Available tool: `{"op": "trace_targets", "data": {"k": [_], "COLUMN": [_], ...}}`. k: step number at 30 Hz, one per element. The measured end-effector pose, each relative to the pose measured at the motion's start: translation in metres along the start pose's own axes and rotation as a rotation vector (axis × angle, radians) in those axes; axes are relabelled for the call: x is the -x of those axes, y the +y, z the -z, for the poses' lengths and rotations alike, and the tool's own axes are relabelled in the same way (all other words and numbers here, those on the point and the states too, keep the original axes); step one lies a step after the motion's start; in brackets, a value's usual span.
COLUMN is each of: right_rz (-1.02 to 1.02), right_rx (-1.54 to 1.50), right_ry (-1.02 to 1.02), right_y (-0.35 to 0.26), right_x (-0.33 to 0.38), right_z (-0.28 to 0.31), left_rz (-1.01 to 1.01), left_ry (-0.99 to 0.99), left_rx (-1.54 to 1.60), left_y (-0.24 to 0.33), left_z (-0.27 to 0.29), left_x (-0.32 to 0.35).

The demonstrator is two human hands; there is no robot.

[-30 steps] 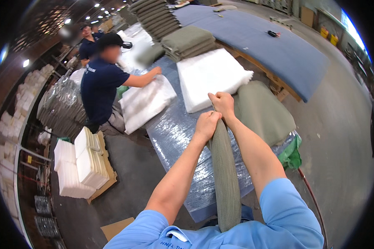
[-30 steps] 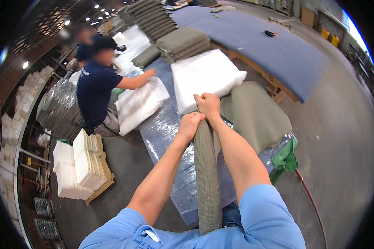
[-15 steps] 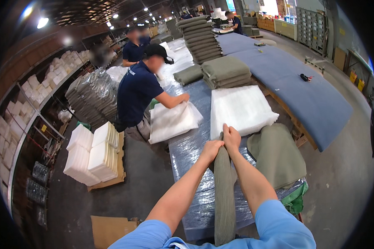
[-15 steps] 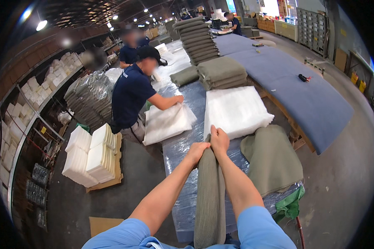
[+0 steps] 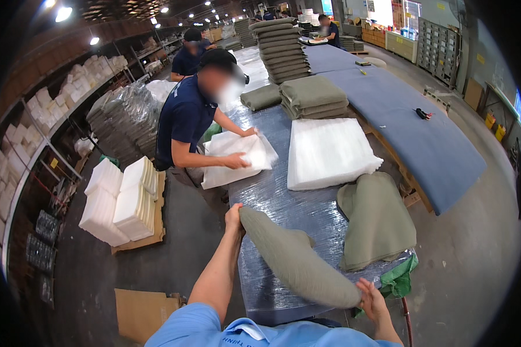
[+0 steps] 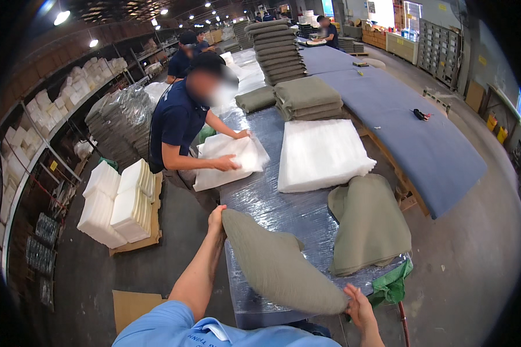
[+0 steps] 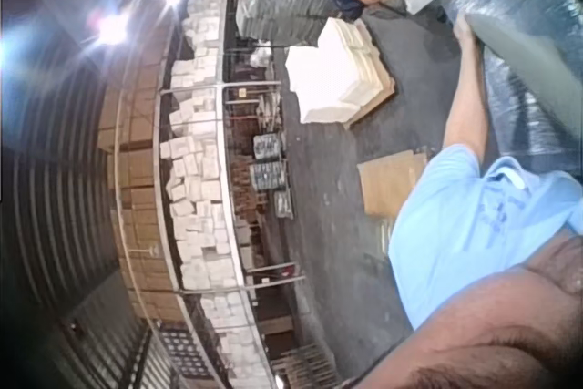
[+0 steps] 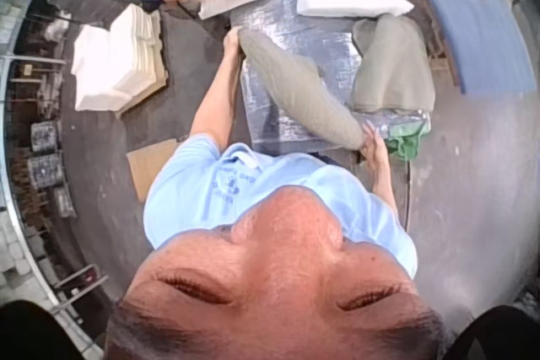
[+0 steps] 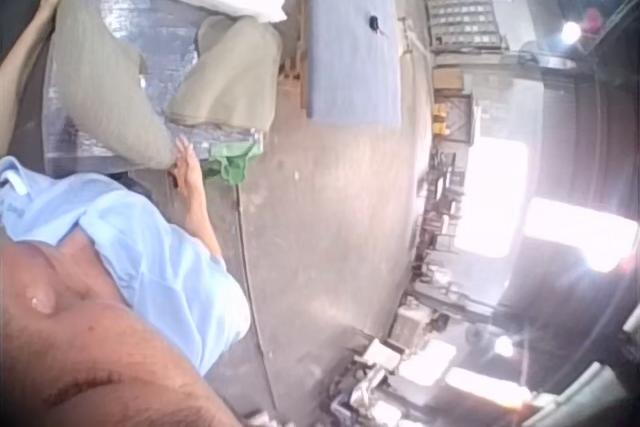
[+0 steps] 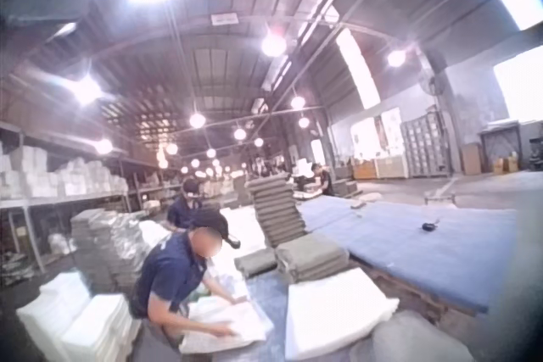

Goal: The person inserts white foam inserts into green fabric pillow covers on a long table. They repeatedly open the cover, place the foam inside, and smooth the cover to fit the insert. A coworker performs the same task across the table.

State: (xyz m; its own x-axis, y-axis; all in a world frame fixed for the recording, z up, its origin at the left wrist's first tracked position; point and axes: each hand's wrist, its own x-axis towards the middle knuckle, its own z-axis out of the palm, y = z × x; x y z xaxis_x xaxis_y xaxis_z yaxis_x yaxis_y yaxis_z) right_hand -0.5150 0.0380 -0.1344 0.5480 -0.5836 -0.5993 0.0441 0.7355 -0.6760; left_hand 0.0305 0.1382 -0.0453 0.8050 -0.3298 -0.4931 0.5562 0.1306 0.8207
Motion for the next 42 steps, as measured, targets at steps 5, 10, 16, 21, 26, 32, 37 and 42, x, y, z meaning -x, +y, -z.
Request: {"op": "trace_targets", "data": {"k": [5, 10, 16, 21, 26, 32, 37, 42], "right_rz": [0.551, 0.649, 0.586, 0.563, 0.65, 0.565, 0.494, 0.453], "right_rx": [0.102, 0.198, 0.358, 0.57, 0.64, 0.584, 0.489, 0.437], "right_ry": [0.265, 0.348, 0.208, 0.187, 0.103, 0.099, 0.076, 0.072], "right_y": [-0.034, -0.094, -0.156, -0.185, -0.191, -0.192, -0.196, -0.196], "right_x": [-0.062, -0.113, -0.175, -0.225, -0.254, -0.255, -0.252, -0.245], "right_z": [-0.046, -0.083, -0.124, -0.187, -0.209, -0.202, -0.18, -0.162], "left_rz": [0.007, 0.003, 0.02, -0.013, -0.594, -0.955, -1.104, -1.243], "left_ry": [0.144, 0.242, 0.401, 0.501, 0.301, -0.18, -0.314, -0.365], "left_rx": [0.25, 0.315, 0.442, -0.191, -0.96, -0.744, -0.893, -0.977], "left_y": [-0.003, -0.025, -0.071, -0.068, -0.05, 0.002, 0.014, -0.001], "left_z": [0.027, 0.082, 0.121, 0.172, 0.164, 0.041, 0.005, -0.005], "left_x": [0.007, 0.032, 0.082, 0.109, 0.139, 0.193, 0.219, 0.219]}}
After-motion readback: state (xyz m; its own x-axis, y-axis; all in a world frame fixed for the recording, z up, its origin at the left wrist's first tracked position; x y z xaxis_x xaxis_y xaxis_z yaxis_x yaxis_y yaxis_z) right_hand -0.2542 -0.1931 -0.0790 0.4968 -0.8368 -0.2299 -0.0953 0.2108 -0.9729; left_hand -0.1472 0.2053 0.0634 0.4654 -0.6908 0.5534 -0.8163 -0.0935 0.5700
